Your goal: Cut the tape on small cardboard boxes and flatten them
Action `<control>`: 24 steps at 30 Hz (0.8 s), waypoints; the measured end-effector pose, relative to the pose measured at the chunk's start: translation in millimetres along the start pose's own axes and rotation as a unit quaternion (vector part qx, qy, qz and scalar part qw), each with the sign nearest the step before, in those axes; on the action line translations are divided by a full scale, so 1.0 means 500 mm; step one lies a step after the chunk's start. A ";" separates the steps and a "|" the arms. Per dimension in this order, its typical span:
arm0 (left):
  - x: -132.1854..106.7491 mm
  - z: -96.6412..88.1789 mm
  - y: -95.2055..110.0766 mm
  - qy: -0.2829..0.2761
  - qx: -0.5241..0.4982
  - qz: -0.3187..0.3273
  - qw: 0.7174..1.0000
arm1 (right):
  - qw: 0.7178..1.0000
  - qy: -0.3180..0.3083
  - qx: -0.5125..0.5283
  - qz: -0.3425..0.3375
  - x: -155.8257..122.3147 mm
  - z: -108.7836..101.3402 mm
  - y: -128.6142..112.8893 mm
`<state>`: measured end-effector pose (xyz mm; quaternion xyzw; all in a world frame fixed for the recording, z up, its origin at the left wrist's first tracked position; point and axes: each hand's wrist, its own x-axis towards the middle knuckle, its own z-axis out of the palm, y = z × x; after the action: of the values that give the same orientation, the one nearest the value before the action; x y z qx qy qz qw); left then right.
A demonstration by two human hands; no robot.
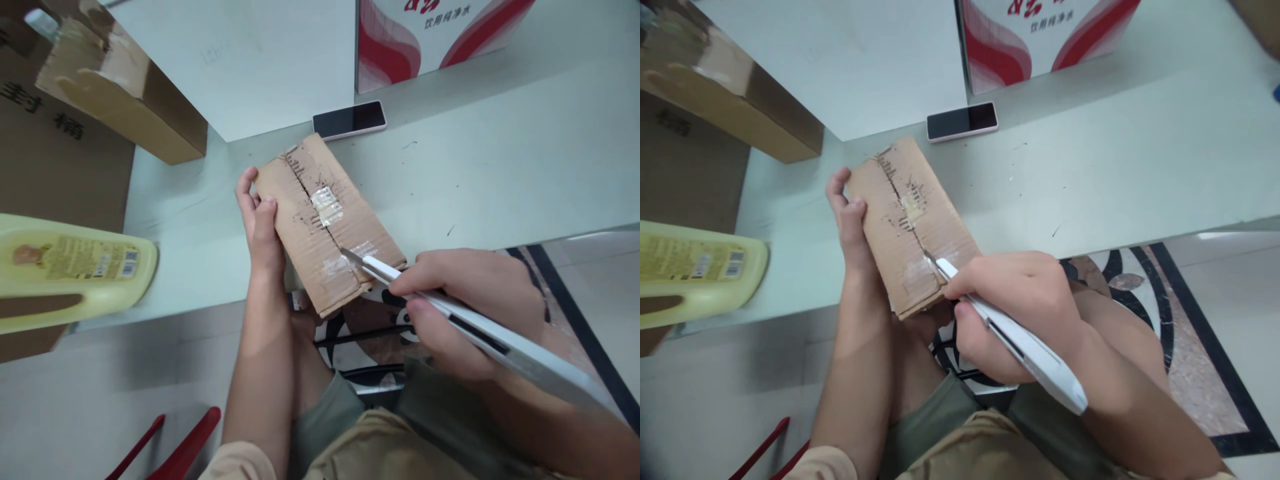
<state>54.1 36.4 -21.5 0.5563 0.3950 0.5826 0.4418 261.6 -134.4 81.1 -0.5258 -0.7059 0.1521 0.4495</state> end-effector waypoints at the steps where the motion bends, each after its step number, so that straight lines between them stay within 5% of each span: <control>1: 0.000 0.001 0.000 0.004 0.003 0.002 1.000 | 1.000 0.003 0.005 -0.005 0.001 0.004 0.003; 24: -0.001 -0.009 -0.016 -0.026 0.036 0.015 0.999 | 0.979 0.048 0.107 0.166 -0.003 0.008 -0.020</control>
<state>50.4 38.5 -29.7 0.5924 0.3960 0.5600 0.4226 252.6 -138.7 85.3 -0.5916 -0.5656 0.2736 0.5052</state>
